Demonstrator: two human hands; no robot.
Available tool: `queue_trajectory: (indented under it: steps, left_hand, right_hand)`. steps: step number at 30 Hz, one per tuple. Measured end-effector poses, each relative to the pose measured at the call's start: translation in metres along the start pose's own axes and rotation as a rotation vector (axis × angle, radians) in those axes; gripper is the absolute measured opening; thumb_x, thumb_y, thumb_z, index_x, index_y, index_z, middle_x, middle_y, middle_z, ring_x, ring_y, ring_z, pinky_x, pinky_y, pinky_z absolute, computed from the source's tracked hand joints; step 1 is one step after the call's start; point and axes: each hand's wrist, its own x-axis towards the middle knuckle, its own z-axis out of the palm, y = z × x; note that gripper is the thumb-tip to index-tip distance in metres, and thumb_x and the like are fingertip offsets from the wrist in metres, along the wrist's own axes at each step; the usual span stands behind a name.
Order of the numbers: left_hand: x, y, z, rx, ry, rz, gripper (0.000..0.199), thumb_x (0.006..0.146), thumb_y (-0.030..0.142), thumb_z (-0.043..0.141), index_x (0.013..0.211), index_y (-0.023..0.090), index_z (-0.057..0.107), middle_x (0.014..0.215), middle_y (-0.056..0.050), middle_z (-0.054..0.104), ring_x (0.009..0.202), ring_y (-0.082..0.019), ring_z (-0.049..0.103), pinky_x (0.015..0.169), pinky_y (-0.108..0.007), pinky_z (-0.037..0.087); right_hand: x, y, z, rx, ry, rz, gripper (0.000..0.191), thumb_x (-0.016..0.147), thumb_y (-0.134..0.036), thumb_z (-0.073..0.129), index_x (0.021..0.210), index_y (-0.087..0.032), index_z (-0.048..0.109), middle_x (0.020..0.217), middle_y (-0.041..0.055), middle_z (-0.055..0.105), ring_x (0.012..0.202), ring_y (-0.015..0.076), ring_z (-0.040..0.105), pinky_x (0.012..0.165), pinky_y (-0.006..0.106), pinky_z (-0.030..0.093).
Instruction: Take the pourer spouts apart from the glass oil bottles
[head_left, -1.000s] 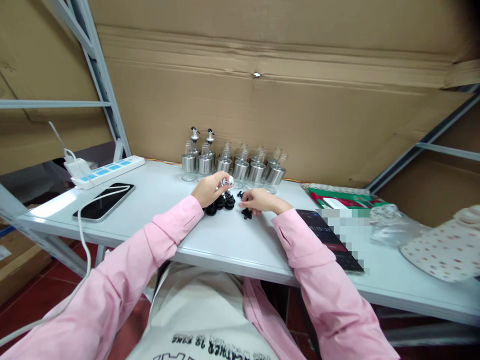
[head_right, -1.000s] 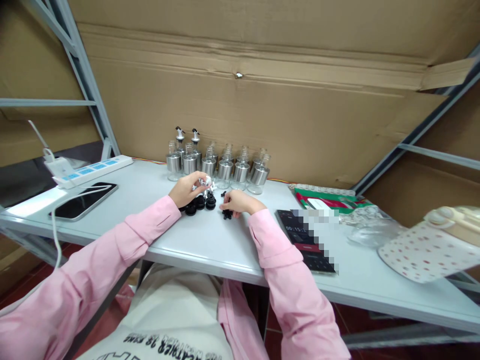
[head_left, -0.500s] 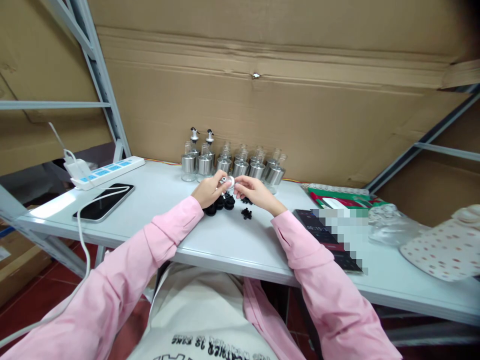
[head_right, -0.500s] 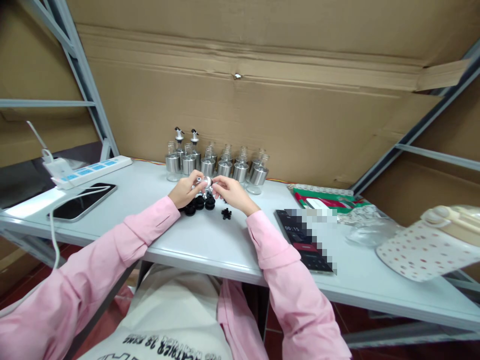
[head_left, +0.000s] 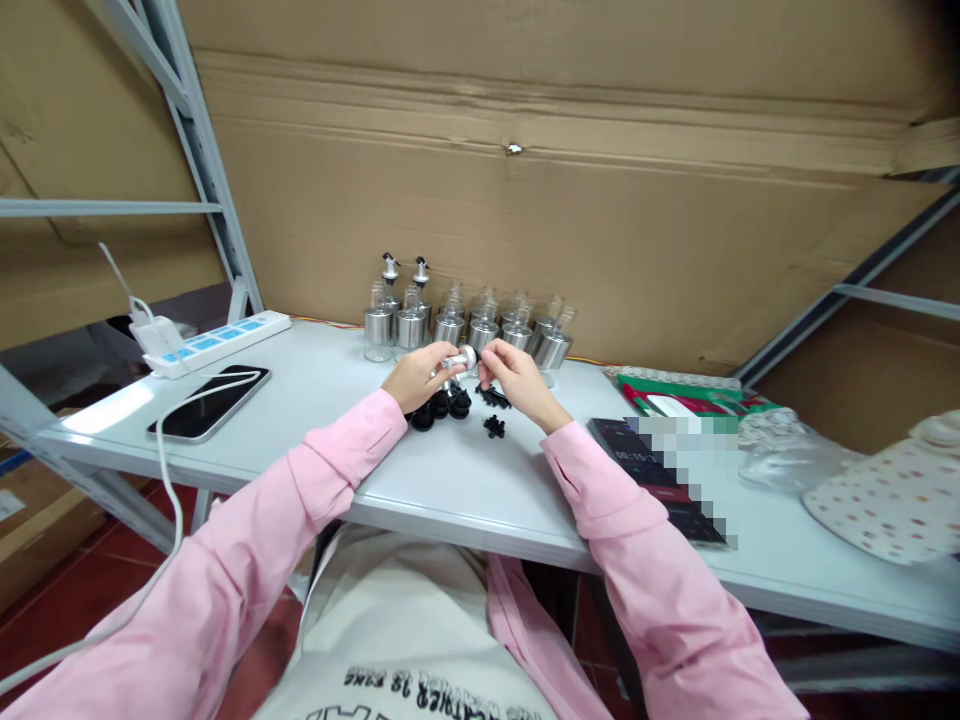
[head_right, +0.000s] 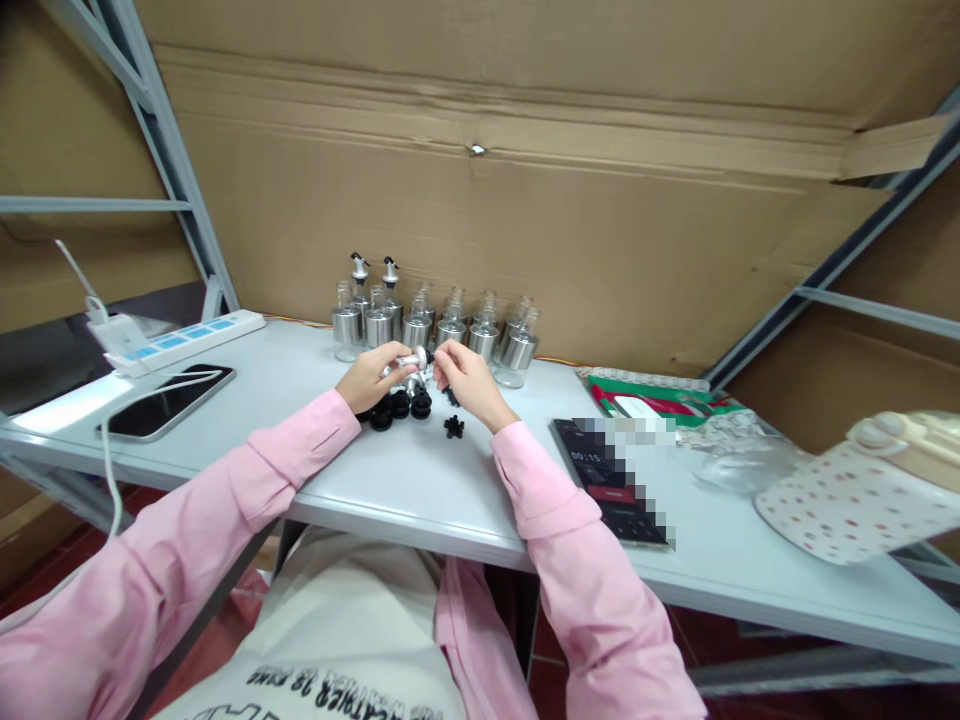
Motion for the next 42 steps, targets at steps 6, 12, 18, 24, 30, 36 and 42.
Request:
queue_trajectory:
  steps: [6,12,18,24,30,36,42]
  left_hand:
    - [0.001,-0.005,0.0,0.073,0.017,0.002,0.031,0.091,0.042,0.04,0.095,0.017,0.057,0.083,-0.002,0.061,0.071,-0.013,0.056,0.071,-0.024,0.04]
    - [0.0,-0.007,0.002,0.106,0.018,-0.011,0.029,0.092,0.038,0.038,0.097,0.017,0.057,0.086,-0.002,0.063,0.073,-0.014,0.057,0.072,-0.026,0.038]
    - [0.001,-0.003,0.0,0.108,-0.008,-0.042,0.027,0.092,0.033,0.037,0.093,0.016,0.058,0.076,-0.001,0.063,0.075,-0.016,0.057,0.074,-0.027,0.037]
    - [0.001,-0.002,0.0,0.095,-0.025,-0.032,0.027,0.093,0.031,0.035,0.099,0.015,0.057,0.076,-0.002,0.063,0.077,-0.016,0.058,0.077,-0.027,0.037]
    - [0.001,0.0,-0.001,0.108,-0.087,-0.043,0.028,0.094,0.033,0.034,0.1,0.016,0.055,0.083,-0.002,0.064,0.079,-0.015,0.058,0.079,-0.027,0.036]
    - [0.0,0.002,0.001,0.124,-0.085,0.0,0.028,0.094,0.034,0.033,0.096,0.016,0.054,0.087,-0.002,0.063,0.078,-0.014,0.058,0.078,-0.027,0.035]
    - [-0.001,0.003,0.003,0.182,-0.026,0.098,0.031,0.096,0.033,0.029,0.091,0.015,0.054,0.091,-0.005,0.061,0.087,-0.015,0.056,0.076,-0.026,0.036]
  right_hand:
    - [-0.002,-0.006,0.003,-0.06,0.052,-0.02,0.024,0.086,-0.042,0.038,0.076,-0.021,0.04,0.064,-0.0027,0.053,0.055,0.0112,0.053,0.063,0.025,0.044]
    - [-0.004,-0.012,0.005,-0.111,0.084,-0.032,0.019,0.086,-0.037,0.037,0.076,-0.021,0.038,0.064,-0.0025,0.052,0.056,0.0116,0.053,0.063,0.025,0.042]
    - [-0.005,-0.011,0.005,-0.143,0.094,-0.027,0.019,0.087,-0.038,0.038,0.078,-0.021,0.04,0.064,-0.002,0.053,0.058,0.0117,0.053,0.066,0.025,0.043]
    - [-0.005,-0.009,0.007,-0.033,0.129,-0.063,0.023,0.081,-0.038,0.047,0.095,-0.019,0.046,0.08,0.0016,0.056,0.069,0.0127,0.054,0.064,0.024,0.045]
    - [-0.005,-0.011,0.009,-0.025,0.119,-0.101,0.024,0.081,-0.039,0.047,0.091,-0.018,0.053,0.083,0.004,0.06,0.073,0.0149,0.056,0.066,0.028,0.046]
    - [-0.006,-0.009,0.012,-0.022,0.102,-0.071,0.026,0.083,-0.046,0.045,0.08,-0.02,0.046,0.066,-0.001,0.054,0.063,0.0135,0.053,0.061,0.027,0.043]
    - [-0.008,-0.006,0.018,-0.045,0.051,-0.025,0.034,0.091,-0.049,0.026,0.077,-0.022,0.04,0.06,-0.0047,0.051,0.056,0.0111,0.051,0.063,0.025,0.039]
